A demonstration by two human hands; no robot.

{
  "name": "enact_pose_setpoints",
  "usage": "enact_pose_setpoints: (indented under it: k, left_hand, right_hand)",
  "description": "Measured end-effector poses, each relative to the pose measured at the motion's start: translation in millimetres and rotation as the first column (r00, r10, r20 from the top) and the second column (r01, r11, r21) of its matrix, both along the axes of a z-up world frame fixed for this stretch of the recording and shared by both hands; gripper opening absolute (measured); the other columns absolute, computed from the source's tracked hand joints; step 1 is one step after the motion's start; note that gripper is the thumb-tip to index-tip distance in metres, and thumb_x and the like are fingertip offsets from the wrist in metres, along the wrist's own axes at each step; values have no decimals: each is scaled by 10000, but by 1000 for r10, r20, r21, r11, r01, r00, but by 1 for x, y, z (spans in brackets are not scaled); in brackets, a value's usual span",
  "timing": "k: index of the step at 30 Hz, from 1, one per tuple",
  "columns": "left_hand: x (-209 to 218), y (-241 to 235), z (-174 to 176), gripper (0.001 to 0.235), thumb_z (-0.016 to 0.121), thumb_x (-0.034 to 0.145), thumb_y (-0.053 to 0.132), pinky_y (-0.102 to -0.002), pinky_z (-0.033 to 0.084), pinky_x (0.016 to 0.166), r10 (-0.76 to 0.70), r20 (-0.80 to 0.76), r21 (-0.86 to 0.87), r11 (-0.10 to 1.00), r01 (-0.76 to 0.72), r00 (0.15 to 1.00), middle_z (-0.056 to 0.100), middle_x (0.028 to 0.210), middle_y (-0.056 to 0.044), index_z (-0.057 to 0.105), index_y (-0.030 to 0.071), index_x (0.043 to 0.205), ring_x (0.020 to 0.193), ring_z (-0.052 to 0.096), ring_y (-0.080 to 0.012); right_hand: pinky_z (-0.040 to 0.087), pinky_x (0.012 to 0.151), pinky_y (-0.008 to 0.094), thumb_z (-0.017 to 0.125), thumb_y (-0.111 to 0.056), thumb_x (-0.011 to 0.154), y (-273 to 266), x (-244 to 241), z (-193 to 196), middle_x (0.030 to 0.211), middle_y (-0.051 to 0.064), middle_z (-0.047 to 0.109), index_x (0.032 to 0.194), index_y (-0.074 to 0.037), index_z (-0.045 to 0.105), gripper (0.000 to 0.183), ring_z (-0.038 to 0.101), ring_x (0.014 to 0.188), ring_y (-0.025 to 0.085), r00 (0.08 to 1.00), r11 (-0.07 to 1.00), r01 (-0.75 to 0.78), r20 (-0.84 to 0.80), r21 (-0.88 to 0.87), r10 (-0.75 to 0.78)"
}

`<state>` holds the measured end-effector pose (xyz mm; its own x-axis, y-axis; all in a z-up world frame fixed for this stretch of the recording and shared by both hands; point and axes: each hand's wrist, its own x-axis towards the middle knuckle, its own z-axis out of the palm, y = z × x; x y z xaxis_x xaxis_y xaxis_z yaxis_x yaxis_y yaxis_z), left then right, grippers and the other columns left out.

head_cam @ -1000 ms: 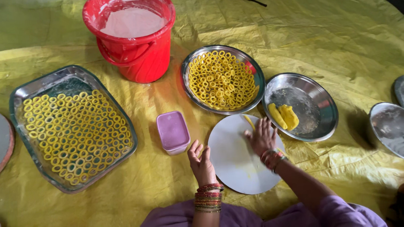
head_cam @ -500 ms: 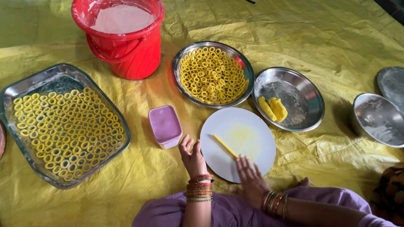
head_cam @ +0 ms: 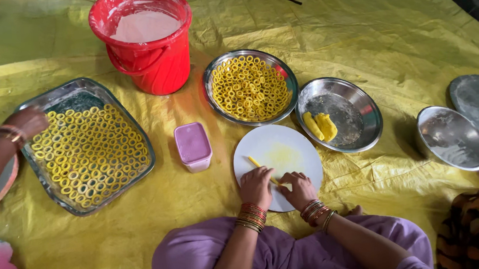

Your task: The person rolls small pieces of yellow dough into thin ropes on a white plate, then joins the ends to form rings. The finished rings are placed into a metal bowl. The person repeats this process continuously.

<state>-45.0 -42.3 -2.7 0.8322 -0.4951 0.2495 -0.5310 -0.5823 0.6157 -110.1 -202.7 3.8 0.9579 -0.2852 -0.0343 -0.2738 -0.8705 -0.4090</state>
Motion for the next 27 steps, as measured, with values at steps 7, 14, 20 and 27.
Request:
enact_pose_setpoints:
  k: [7, 14, 20, 27]
  left_hand:
    - [0, -4, 12, 158, 716, 881, 219, -504, 277, 1157, -80, 0, -41, 996, 80, 997, 738, 1110, -20, 750, 177, 1029, 1135, 630, -219]
    - [1, 8, 42, 165, 741, 918, 326, -386, 553, 763, -88, -207, -238, 971, 37, 974, 764, 896, -65, 772, 181, 992, 847, 725, -255]
    - [0, 12, 50, 141, 709, 889, 239, -370, 564, 666, -70, -233, -254, 967, 8, 970, 769, 868, -60, 774, 178, 998, 769, 732, -249]
    - [-3, 19, 64, 200, 721, 923, 337, -407, 543, 664, -79, -226, 7, 997, 83, 971, 746, 819, -87, 757, 152, 990, 753, 711, -277]
  right_hand:
    - [609, 753, 319, 678, -111, 904, -28, -1, -4, 939, 73, 764, 1006, -21, 723, 143, 714, 800, 150, 996, 538, -26, 65, 842, -54]
    - [608, 822, 339, 616, -205, 960, -32, -7, 41, 992, 53, 760, 1105, -23, 701, 248, 711, 876, 158, 981, 260, 192, -182, 946, -60]
    - [612, 773, 299, 665, -194, 962, -21, -1, 36, 983, 10, 731, 1158, -67, 684, 234, 683, 811, 101, 970, 394, 216, -241, 893, 14]
    - [596, 672, 266, 618, -116, 959, -33, -2, 25, 864, 24, 743, 1081, -32, 737, 190, 649, 677, 83, 997, 564, 59, -82, 823, 16]
